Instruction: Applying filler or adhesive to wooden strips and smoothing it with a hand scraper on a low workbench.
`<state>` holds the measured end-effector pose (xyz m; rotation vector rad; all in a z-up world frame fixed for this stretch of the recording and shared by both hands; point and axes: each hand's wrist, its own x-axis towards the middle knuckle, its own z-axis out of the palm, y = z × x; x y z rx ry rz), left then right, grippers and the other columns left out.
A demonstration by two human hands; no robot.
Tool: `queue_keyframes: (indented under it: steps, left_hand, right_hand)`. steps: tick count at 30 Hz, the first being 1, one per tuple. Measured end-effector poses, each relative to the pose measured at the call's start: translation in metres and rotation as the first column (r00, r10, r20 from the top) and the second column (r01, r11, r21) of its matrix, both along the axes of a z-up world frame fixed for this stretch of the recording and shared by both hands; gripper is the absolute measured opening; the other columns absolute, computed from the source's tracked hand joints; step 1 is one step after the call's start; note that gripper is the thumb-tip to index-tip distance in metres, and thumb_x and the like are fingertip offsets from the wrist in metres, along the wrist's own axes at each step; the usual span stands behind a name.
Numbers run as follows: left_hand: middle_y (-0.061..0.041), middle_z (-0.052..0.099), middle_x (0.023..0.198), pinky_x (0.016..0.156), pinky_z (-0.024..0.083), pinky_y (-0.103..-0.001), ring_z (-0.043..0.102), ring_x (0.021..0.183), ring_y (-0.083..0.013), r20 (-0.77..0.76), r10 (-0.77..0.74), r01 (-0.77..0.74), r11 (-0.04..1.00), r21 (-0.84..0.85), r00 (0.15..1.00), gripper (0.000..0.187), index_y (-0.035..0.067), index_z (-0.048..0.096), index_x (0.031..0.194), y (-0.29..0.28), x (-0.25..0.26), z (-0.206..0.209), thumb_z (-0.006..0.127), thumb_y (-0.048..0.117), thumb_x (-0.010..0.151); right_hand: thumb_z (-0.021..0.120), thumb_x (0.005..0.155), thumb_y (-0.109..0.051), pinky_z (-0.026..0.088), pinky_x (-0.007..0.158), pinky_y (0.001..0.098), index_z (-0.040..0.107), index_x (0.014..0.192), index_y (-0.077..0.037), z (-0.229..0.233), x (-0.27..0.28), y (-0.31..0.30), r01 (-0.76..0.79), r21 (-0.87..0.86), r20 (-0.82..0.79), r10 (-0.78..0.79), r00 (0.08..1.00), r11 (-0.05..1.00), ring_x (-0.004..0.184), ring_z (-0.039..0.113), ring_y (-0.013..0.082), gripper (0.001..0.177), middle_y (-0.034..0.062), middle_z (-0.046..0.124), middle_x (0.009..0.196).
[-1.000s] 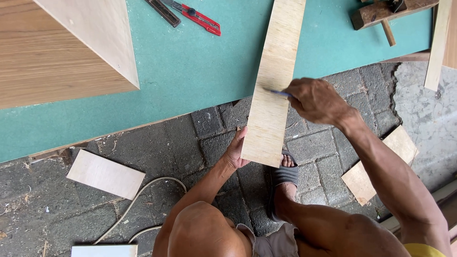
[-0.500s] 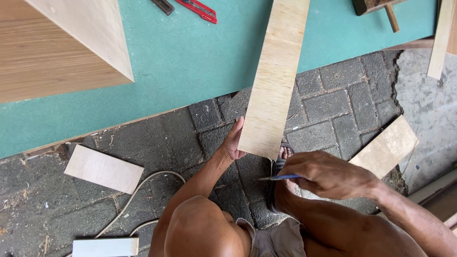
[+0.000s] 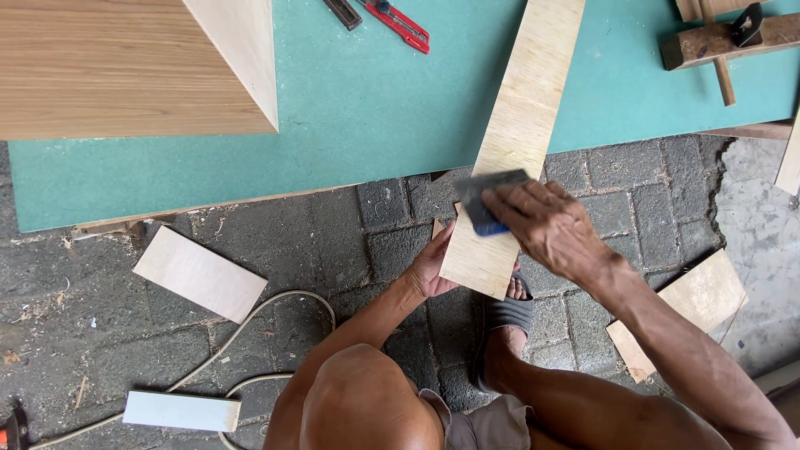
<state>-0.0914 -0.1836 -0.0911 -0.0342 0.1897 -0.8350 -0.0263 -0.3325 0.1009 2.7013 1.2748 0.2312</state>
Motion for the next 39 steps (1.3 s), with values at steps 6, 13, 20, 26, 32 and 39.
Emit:
queue_keyframes:
  steps: [6,13,20,26,32,39]
  left_hand:
    - [-0.014,0.067,0.137,0.107,0.051,-0.06,0.064,0.124,-0.0385,0.023,-0.021,0.021,1.0,0.02,0.999,0.061,0.024,0.064,0.142,0.008,0.0,0.02,0.063,0.064,0.096]
    - [-0.016,0.067,0.136,0.105,0.052,-0.06,0.065,0.122,-0.0386,0.042,-0.001,0.002,0.999,-0.035,0.999,0.062,0.017,0.065,0.142,0.007,-0.001,0.023,0.059,0.062,0.101]
    - [-0.017,0.068,0.134,0.103,0.054,-0.057,0.066,0.121,-0.0374,0.04,0.056,-0.054,0.997,-0.047,0.998,0.067,0.014,0.065,0.141,-0.013,0.003,-0.032,0.058,0.066,0.1]
    - [-0.019,0.069,0.131,0.099,0.058,-0.055,0.069,0.117,-0.0366,0.052,0.049,-0.046,0.998,-0.042,0.997,0.067,0.009,0.066,0.139,-0.014,0.001,-0.044,0.057,0.064,0.101]
    - [-0.02,0.07,0.128,0.096,0.06,-0.054,0.071,0.112,-0.0377,-0.026,0.01,-0.01,1.0,0.004,1.0,0.062,0.012,0.066,0.136,0.009,0.005,-0.031,0.058,0.061,0.101]
    - [-0.023,0.046,0.156,0.124,0.032,-0.051,0.046,0.144,-0.0369,0.16,0.097,-0.063,0.977,-0.203,0.982,0.071,0.0,0.037,0.159,0.021,0.013,-0.026,0.046,0.051,0.11]
  right_hand:
    - [0.065,0.102,-0.009,0.053,0.06,0.0202,0.078,0.119,-0.021,0.023,0.02,-0.011,0.17,0.009,-0.038,-0.17,0.985,0.985,0.078,0.071,0.0135,0.024,0.0044,0.077,0.095]
    - [0.063,0.101,-0.011,0.058,0.055,0.025,0.078,0.103,-0.004,-0.001,0.032,0.001,0.343,-0.061,-0.385,-0.339,0.858,0.937,0.07,0.074,0.0215,0.017,0.0165,0.073,0.087]
    - [0.071,0.089,-0.011,0.064,0.063,0.0326,0.077,0.109,-0.008,0.037,-0.035,0.025,0.145,-0.059,-0.503,-0.155,0.85,0.988,0.078,0.077,0.0259,0.021,0.0155,0.075,0.091]
    - [0.073,0.089,-0.013,0.063,0.068,0.0357,0.076,0.105,-0.009,0.05,-0.065,0.037,-0.031,0.046,-0.429,0.048,0.902,0.998,0.08,0.076,0.0257,0.017,0.0124,0.075,0.089]
    - [0.061,0.097,-0.015,0.049,0.071,0.036,0.073,0.105,-0.014,0.043,-0.072,0.004,-0.204,0.255,-0.219,0.262,0.94,0.945,0.088,0.063,0.0235,0.014,0.006,0.066,0.101]
    - [0.047,0.105,-0.007,0.051,0.086,0.0396,0.055,0.141,0.0,0.009,-0.098,-0.032,-0.414,0.122,-0.132,0.428,0.894,0.902,0.104,0.063,0.0253,0.037,0.0094,0.063,0.122]
